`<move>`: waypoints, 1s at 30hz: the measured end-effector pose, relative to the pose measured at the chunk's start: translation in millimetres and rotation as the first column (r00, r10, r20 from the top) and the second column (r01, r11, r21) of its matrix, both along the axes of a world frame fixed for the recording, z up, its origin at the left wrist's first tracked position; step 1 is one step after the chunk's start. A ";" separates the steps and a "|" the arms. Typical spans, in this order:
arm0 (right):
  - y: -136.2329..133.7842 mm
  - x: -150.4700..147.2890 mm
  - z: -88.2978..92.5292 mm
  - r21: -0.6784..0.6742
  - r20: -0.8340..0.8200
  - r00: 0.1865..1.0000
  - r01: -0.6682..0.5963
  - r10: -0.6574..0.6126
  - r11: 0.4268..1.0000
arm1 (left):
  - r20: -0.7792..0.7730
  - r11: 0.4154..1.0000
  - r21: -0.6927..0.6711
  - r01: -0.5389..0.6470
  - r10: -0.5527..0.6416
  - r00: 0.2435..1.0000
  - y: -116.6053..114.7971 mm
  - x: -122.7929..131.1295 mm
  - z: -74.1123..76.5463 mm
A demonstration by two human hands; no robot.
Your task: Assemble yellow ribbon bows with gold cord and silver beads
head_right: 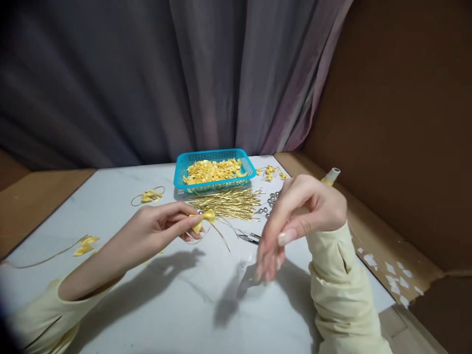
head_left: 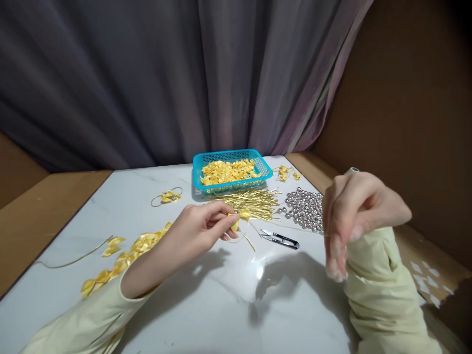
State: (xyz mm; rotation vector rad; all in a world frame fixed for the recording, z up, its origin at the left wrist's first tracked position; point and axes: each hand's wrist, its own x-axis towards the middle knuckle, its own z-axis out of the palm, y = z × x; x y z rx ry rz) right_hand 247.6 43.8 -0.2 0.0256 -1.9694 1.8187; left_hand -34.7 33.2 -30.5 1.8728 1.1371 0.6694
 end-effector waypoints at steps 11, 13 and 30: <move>-65.1 -59.9 7.5 0.255 -0.117 0.493 0.854 -0.862 0.454 | -0.052 0.980 0.188 -0.070 0.081 0.995 -8.0 -2.7 6.4; -75.4 -61.1 9.9 0.389 -0.224 0.376 0.880 -0.899 0.271 | -0.046 0.980 0.184 -0.079 0.089 0.995 -8.5 -3.3 6.9; -92.4 -136.0 -60.9 -0.191 0.205 0.183 0.971 -0.962 0.144 | -0.094 0.962 0.270 -0.022 0.049 0.994 -19.1 4.7 -0.9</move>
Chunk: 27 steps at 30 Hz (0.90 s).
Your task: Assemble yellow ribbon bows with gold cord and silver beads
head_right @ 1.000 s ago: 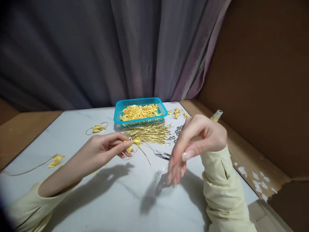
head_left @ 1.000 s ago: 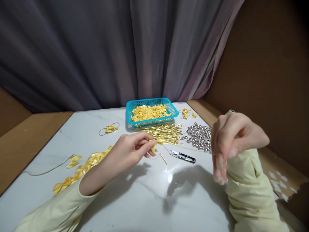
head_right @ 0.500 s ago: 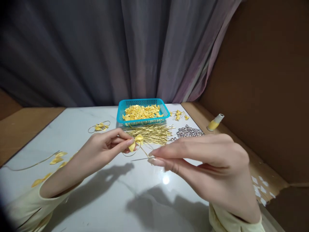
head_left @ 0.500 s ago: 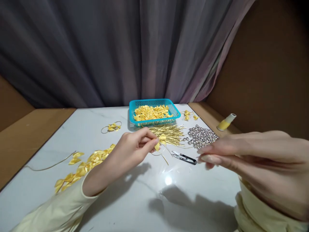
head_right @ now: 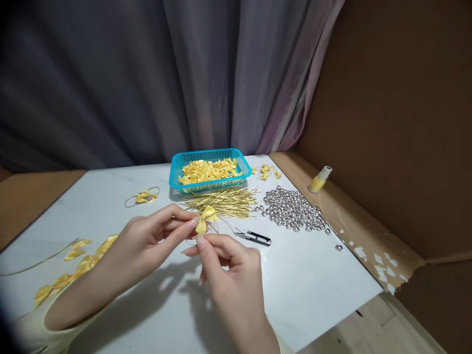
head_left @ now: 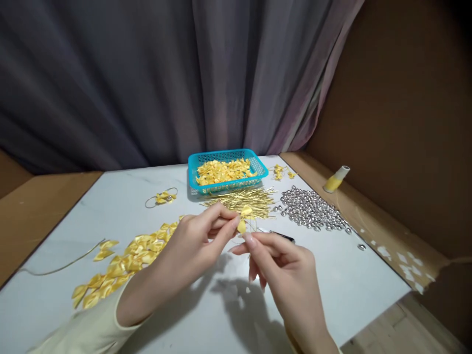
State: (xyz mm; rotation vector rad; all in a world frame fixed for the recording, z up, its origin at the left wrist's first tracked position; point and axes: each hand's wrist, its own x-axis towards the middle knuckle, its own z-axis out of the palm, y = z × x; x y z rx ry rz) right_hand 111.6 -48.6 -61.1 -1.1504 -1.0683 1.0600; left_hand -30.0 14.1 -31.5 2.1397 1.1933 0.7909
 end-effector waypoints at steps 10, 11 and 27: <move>6.9 6.4 -6.9 0.037 0.184 0.982 -0.043 0.036 0.998 | 0.067 0.998 -0.052 0.046 -0.043 0.997 -7.7 3.9 -2.1; 7.2 6.7 -7.0 0.032 0.187 0.981 -0.050 0.043 0.998 | 0.067 0.998 -0.041 0.049 -0.046 0.997 -8.0 4.3 -1.7; 11.1 13.7 -3.6 -0.044 0.153 0.981 -0.114 0.120 0.992 | 0.044 0.996 0.033 0.085 -0.087 0.995 -5.9 7.7 -11.1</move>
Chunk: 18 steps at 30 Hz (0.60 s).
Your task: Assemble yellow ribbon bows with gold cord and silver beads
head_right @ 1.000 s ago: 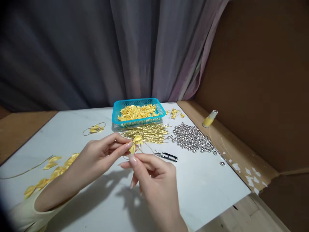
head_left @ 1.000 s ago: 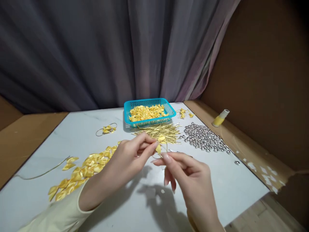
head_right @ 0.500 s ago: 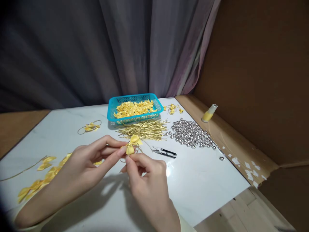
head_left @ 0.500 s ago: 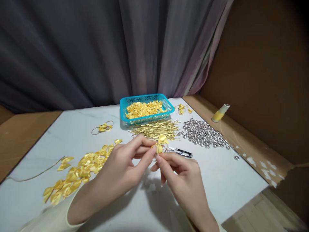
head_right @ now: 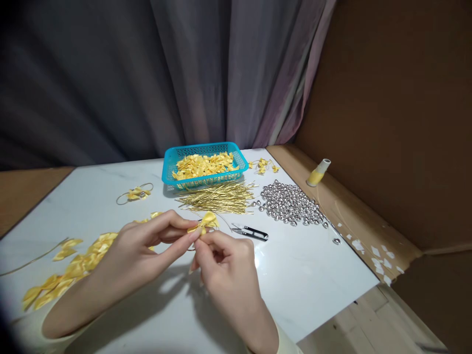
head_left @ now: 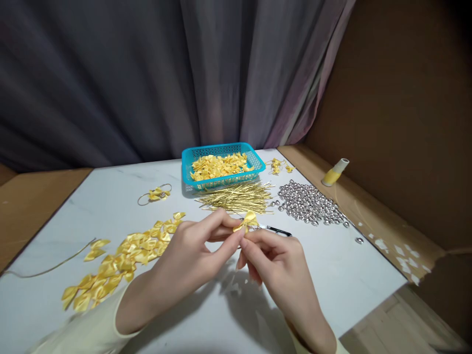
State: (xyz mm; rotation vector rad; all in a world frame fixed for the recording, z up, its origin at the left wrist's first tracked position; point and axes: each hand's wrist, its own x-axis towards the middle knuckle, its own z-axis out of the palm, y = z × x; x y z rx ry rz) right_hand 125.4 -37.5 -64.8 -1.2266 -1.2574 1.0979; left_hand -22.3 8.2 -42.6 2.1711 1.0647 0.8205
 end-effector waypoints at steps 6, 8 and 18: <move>1.1 0.2 -0.4 -0.019 -0.031 1.000 0.003 -0.004 1.000 | 0.012 1.000 0.019 -0.005 0.005 1.000 1.1 3.7 0.9; 1.1 0.3 -1.0 -0.018 -0.045 0.999 0.011 -0.012 1.000 | 0.033 1.000 0.001 -0.024 0.024 0.999 0.8 4.7 -0.6; -0.1 -4.4 -5.8 -0.020 -0.118 0.992 0.050 -0.052 0.999 | 0.079 0.991 -0.039 -0.126 0.129 0.988 -4.5 11.2 -0.4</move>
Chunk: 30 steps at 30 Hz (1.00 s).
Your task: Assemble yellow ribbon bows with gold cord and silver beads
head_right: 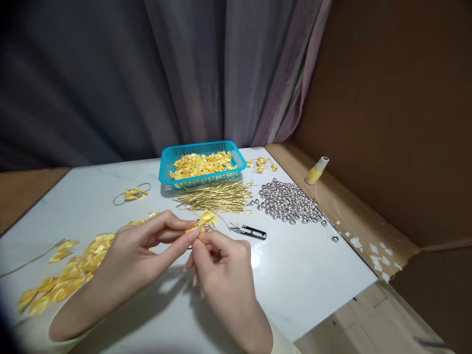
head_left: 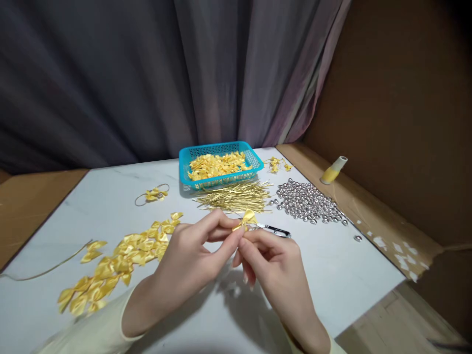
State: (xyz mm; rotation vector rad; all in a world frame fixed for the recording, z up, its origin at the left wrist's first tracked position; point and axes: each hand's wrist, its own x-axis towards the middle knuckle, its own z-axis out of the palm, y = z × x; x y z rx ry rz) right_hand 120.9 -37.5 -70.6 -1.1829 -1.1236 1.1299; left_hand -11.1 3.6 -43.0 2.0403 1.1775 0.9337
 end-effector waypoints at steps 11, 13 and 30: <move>2.8 2.9 -3.7 -0.033 -0.033 0.999 -0.038 0.037 0.999 | -0.009 0.998 0.052 0.045 -0.045 0.999 5.3 2.3 -1.5; 1.3 6.0 -3.4 -0.042 -0.018 0.997 -0.076 0.075 0.996 | -0.025 0.996 0.076 0.055 -0.053 0.998 5.7 1.0 -2.8; 14.3 34.2 -2.4 0.396 0.351 0.931 -0.055 -0.096 0.916 | -0.278 0.935 0.293 0.201 -0.118 0.953 0.8 -13.9 -10.3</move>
